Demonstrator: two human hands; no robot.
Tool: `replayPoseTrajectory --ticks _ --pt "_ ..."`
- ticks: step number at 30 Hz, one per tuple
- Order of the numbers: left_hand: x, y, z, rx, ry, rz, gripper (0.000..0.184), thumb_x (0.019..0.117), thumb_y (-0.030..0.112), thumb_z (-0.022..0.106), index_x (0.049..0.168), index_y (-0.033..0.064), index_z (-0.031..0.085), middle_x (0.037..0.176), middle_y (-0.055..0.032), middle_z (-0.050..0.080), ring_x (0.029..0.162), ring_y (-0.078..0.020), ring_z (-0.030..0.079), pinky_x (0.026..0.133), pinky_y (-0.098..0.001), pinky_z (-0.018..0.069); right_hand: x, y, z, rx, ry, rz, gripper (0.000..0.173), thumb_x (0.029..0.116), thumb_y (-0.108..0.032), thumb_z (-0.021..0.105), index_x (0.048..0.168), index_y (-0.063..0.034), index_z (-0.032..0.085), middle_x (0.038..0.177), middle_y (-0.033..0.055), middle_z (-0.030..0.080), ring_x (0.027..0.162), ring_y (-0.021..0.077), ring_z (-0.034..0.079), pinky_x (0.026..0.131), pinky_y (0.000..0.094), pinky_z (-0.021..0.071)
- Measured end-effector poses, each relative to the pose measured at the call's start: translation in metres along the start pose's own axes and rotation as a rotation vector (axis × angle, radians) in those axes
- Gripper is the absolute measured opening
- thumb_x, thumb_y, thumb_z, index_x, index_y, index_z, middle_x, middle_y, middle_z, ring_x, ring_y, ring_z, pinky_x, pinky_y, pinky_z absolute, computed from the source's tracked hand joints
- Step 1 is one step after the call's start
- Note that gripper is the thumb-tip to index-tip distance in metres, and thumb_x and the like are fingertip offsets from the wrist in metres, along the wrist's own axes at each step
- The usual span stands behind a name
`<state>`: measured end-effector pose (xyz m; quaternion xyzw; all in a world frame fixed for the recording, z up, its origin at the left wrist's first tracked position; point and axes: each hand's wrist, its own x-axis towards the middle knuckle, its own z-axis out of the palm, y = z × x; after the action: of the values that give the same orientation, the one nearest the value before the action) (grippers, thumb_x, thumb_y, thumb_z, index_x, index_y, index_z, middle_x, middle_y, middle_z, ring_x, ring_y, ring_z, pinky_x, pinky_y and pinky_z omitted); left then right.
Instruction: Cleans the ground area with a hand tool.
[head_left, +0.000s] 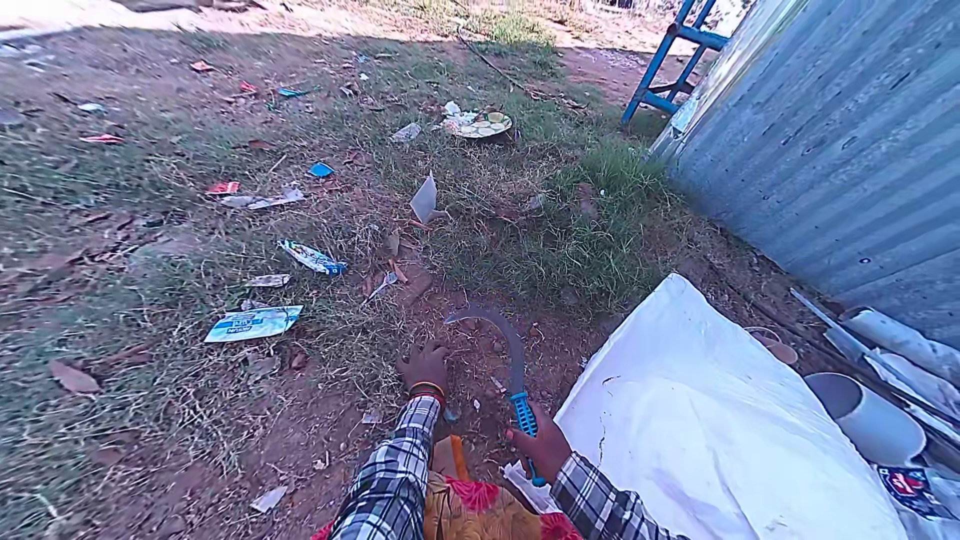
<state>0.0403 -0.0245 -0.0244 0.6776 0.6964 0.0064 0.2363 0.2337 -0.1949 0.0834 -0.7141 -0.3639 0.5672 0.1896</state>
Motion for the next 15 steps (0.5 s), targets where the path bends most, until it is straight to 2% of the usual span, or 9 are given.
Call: replayPoseTrajectory --ticks 1,5,7,9,10,11,12,13,15 --pt "0.001 -0.001 -0.004 -0.007 0.005 -0.022 0.037 0.0966 0.02 0.066 0.133 0.0249 0.07 0.153 0.0042 0.055 0.148 -0.0384 0.04 0.112 -0.0772 0.0255 -0.002 -0.001 -0.002 -0.008 0.005 -0.001 0.073 0.0988 -0.022 0.069 0.157 -0.0054 0.028 0.088 0.0148 0.062 0.055 0.0198 0.061 0.056 0.0369 0.057" --pt "0.004 -0.002 -0.011 -0.036 0.002 -0.068 0.037 0.0993 0.015 0.061 0.135 0.0235 0.068 0.151 0.006 0.057 0.148 -0.0342 0.041 0.111 -0.0745 0.0288 -0.009 -0.017 -0.012 -0.069 0.092 -0.096 0.071 0.0985 -0.021 0.069 0.156 -0.0054 0.031 0.091 0.0165 0.064 0.058 0.022 0.063 0.058 0.0397 0.0582" --pt "0.004 -0.002 -0.011 -0.052 0.002 -0.071 0.038 0.0993 0.013 0.06 0.136 0.0233 0.068 0.152 0.0059 0.057 0.148 -0.0349 0.041 0.112 -0.0749 0.0282 -0.011 -0.028 -0.016 -0.149 0.157 -0.188 0.074 0.0978 -0.022 0.069 0.159 -0.0037 0.029 0.103 0.0197 0.066 0.067 0.0255 0.067 0.067 0.0436 0.0601" --pt "0.004 -0.002 -0.012 -0.064 0.002 -0.071 0.038 0.099 0.013 0.061 0.135 0.0224 0.068 0.152 0.0052 0.057 0.148 -0.0347 0.041 0.112 -0.0747 0.0281 -0.011 -0.037 -0.017 -0.26 0.23 -0.27 0.073 0.098 -0.023 0.068 0.157 -0.0004 0.031 0.108 0.0215 0.068 0.078 0.0288 0.07 0.075 0.0464 0.0604" --pt "0.005 -0.003 -0.012 -0.067 0.002 -0.074 0.038 0.0989 0.013 0.061 0.135 0.0215 0.068 0.152 0.005 0.057 0.149 -0.0347 0.04 0.112 -0.0749 0.0281 -0.01 -0.04 -0.016 -0.337 0.252 -0.291 0.071 0.0987 -0.023 0.066 0.157 0.0014 0.032 0.115 0.0225 0.068 0.089 0.0308 0.071 0.084 0.0474 0.0592" --pt "0.005 -0.003 -0.013 -0.065 -0.002 -0.083 0.038 0.0989 0.013 0.061 0.135 0.021 0.068 0.152 0.0057 0.056 0.149 -0.0344 0.04 0.112 -0.0747 0.0282 -0.009 -0.039 -0.015 -0.422 0.248 -0.281 0.07 0.1002 -0.023 0.065 0.157 0.0027 0.032 0.126 0.0242 0.065 0.104 0.0334 0.07 0.096 0.0486 0.0554" --pt "0.005 -0.003 -0.014 -0.065 -0.009 -0.094 0.039 0.0988 0.012 0.06 0.136 0.0209 0.068 0.153 0.0063 0.056 0.15 -0.0335 0.039 0.112 -0.0742 0.0284 -0.009 -0.033 -0.014 -0.522 0.213 -0.224 0.069 0.102 -0.023 0.062 0.158 0.0015 0.03 0.134 0.024 0.063 0.115 0.0346 0.067 0.103 0.0493 0.0519" --pt "0.004 -0.003 -0.015 -0.064 -0.017 -0.107 0.039 0.0989 0.012 0.06 0.136 0.0216 0.067 0.154 0.0073 0.055 0.15 -0.032 0.039 0.112 -0.0731 0.0288 -0.009 -0.023 -0.013 -0.622 0.146 -0.12 0.069 0.1033 -0.024 0.059 0.16 -0.0021 0.027 0.137 0.023 0.061 0.12 0.0356 0.066 0.105 0.0515 0.0503" --pt "0.004 -0.003 -0.018 -0.063 -0.025 -0.127 0.04 0.0988 0.012 0.06 0.136 0.0218 0.067 0.154 0.0072 0.055 0.149 -0.0312 0.04 0.113 -0.0722 0.0299 -0.016 0.01 -0.013 -0.725 0.022 0.061 0.067 0.1027 -0.022 0.058 0.16 -0.0081 0.026 0.13 0.0236 0.065 0.117 0.0392 0.067 0.101 0.0571 0.0522"
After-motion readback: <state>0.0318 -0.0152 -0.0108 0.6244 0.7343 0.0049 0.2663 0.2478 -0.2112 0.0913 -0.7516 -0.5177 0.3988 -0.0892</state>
